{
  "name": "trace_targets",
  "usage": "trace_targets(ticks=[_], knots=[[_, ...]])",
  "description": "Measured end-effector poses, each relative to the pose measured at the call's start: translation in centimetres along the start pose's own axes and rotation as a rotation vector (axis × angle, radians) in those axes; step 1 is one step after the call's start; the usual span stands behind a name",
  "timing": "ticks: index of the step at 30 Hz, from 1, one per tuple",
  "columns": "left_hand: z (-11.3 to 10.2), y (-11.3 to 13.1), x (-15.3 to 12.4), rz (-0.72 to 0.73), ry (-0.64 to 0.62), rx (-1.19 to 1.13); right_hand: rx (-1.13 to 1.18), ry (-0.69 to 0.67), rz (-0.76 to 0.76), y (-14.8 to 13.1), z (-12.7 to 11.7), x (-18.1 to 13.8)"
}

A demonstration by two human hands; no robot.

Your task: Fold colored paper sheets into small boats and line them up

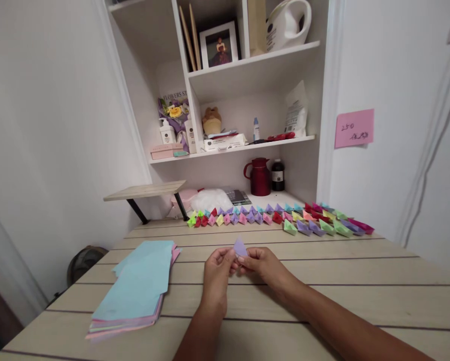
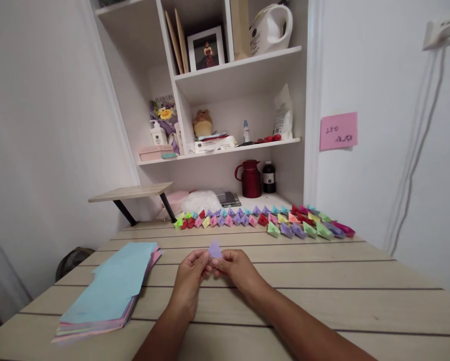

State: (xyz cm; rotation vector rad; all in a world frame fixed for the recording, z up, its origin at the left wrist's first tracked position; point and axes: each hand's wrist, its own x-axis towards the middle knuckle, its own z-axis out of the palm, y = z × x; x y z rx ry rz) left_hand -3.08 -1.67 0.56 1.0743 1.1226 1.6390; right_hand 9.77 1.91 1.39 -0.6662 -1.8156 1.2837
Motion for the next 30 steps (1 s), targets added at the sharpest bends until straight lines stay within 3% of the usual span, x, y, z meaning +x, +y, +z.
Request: trace_targets(ticks=[8, 12, 15, 24, 30], knots=[[-0.2, 0.3, -0.3, -0.099, 0.028, -0.175, 0.110, 0.003, 0.061, 0.4, -0.3, 0.0], [-0.7, 0.4, 0.0, -0.153, 0.024, -0.267, -0.094, 0.185, 0.010, -0.2, -1.8, 0.2], [-1.0, 0.4, 0.2, -0.183, 0.013, -0.323, -0.062, 0.250, 0.002, -1.1, -3.2, 0.1], [-0.7, 0.3, 0.3, -0.220, -0.082, -0.298, 0.076, 0.041, -0.002, -2.9, -3.6, -0.7], [-0.5, 0.4, 0.2, -0.223, -0.172, -0.225, 0.112, -0.025, 0.003, -2.6, -3.5, -0.6]])
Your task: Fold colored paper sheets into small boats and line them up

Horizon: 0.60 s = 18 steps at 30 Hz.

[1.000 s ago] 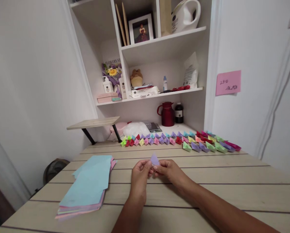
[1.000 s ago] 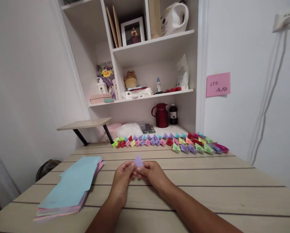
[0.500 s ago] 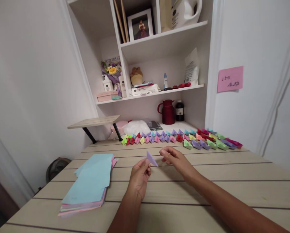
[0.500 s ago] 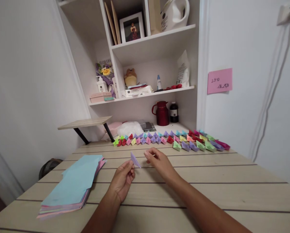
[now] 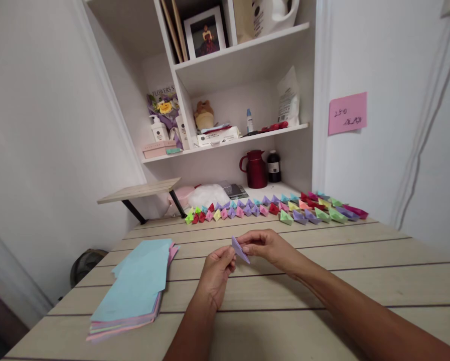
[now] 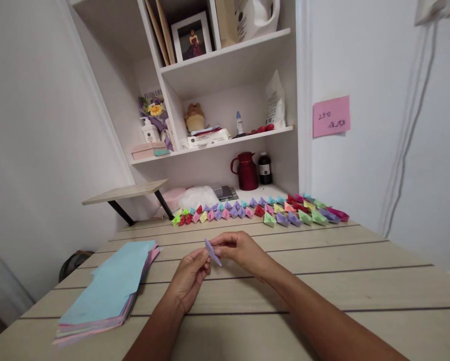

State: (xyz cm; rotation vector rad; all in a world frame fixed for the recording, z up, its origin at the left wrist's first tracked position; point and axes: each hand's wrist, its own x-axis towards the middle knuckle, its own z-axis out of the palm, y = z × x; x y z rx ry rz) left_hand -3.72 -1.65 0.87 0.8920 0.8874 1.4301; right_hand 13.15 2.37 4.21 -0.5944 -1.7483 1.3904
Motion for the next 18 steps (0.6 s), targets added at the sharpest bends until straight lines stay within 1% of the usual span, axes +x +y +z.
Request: trace_targets(ticks=[4, 9, 18], knots=[[0.03, -0.01, -0.06, -0.003, -0.039, 0.033, 0.004, 0.041, 0.015, 0.29, -0.19, 0.02], [0.02, -0.02, -0.02, 0.001, -0.047, 0.039, -0.013, 0.010, 0.016, 0.15, -0.14, 0.01], [-0.18, -0.18, 0.06, -0.005, -0.056, 0.028, -0.041, 0.002, 0.005, 0.61, -0.66, 0.16]])
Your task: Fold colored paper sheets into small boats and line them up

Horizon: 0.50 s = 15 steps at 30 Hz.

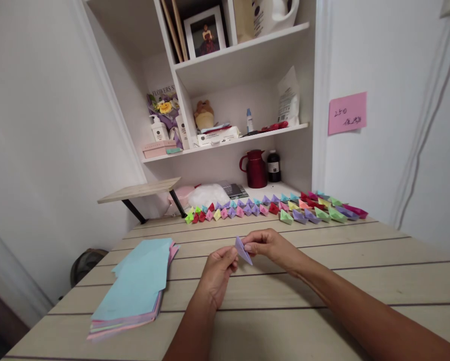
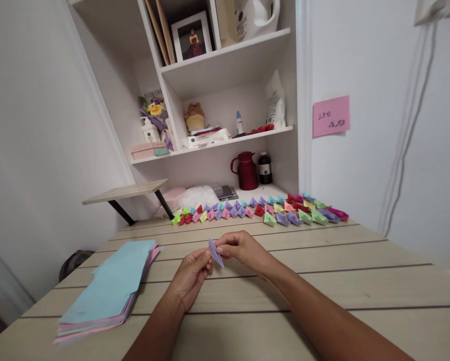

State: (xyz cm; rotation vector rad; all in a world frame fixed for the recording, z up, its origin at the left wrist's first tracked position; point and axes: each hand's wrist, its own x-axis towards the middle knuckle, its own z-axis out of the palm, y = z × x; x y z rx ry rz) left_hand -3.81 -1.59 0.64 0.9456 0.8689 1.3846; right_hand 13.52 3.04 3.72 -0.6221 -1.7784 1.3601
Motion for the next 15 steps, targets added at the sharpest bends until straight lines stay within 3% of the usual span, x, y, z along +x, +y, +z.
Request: trace_targets(ticks=[5, 11, 15], knots=[[-0.1, -0.1, 0.0, 0.010, 0.000, -0.012, -0.044, 0.020, -0.006, -0.1, 0.3, 0.0], [0.2, -0.6, 0.2, 0.043, 0.006, -0.027, -0.273, 0.126, -0.132, 1.0, 1.1, 0.4], [0.5, -0.6, 0.2, 0.058, -0.019, -0.049, -0.217, 0.109, -0.145, 1.7, 1.4, 0.4]])
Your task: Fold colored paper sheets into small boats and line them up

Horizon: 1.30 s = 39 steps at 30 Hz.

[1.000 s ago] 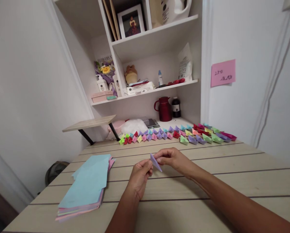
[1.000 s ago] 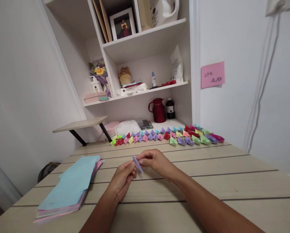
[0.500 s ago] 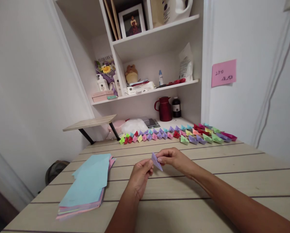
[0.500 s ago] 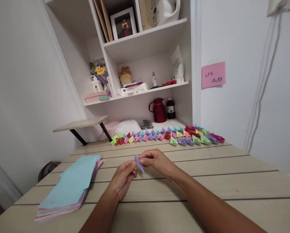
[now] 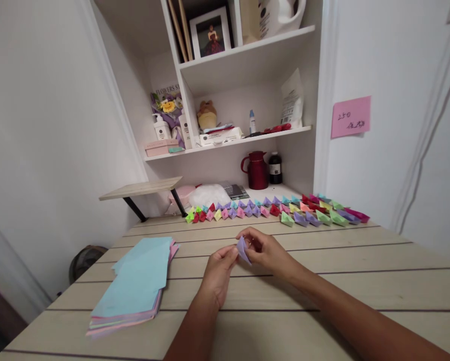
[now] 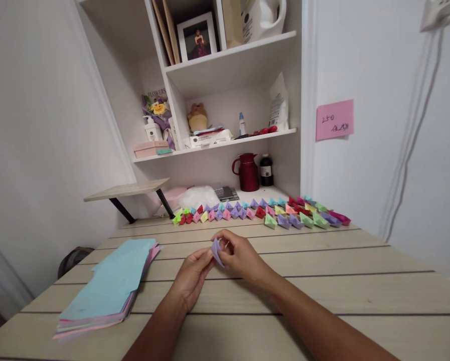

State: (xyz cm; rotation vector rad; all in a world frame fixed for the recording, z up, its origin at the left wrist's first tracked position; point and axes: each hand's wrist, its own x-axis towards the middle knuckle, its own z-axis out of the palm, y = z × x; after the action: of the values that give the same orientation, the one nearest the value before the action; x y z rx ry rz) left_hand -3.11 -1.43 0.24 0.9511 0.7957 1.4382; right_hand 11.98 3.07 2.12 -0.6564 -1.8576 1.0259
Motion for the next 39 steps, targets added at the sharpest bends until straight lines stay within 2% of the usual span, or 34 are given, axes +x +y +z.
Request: trace_targets(ticks=[5, 13, 18, 23, 26, 29, 33, 39], knots=[[-0.3, 0.1, -0.1, -0.041, -0.032, -0.014, 0.132, -0.019, 0.025, -0.3, 0.2, -0.1], [-0.7, -0.1, 0.1, -0.090, -0.045, -0.057, 0.054, 0.018, 0.007, 0.6, 0.2, -0.1], [-0.6, -0.2, 0.0, -0.093, -0.029, -0.089, -0.171, 0.065, -0.128, 1.6, 0.3, -0.3], [-0.4, 0.0, -0.1, -0.081, 0.000, -0.092, -0.404, 0.059, -0.241, 1.5, 0.7, -0.5], [-0.2, -0.1, -0.1, -0.063, 0.041, -0.066, -0.477, 0.042, -0.256, 1.1, 0.9, -0.8], [-0.1, -0.5, 0.1, -0.018, 0.122, -0.018, -0.453, 0.034, -0.254, 0.7, 1.2, -0.9], [0.0, -1.2, 0.5, 0.076, 0.235, 0.062, -0.271, 0.039, -0.156, 0.8, 1.1, -0.5], [-0.1, -0.9, 0.9, 0.188, 0.331, 0.143, 0.091, 0.169, 0.197, 2.2, 0.2, 0.1]])
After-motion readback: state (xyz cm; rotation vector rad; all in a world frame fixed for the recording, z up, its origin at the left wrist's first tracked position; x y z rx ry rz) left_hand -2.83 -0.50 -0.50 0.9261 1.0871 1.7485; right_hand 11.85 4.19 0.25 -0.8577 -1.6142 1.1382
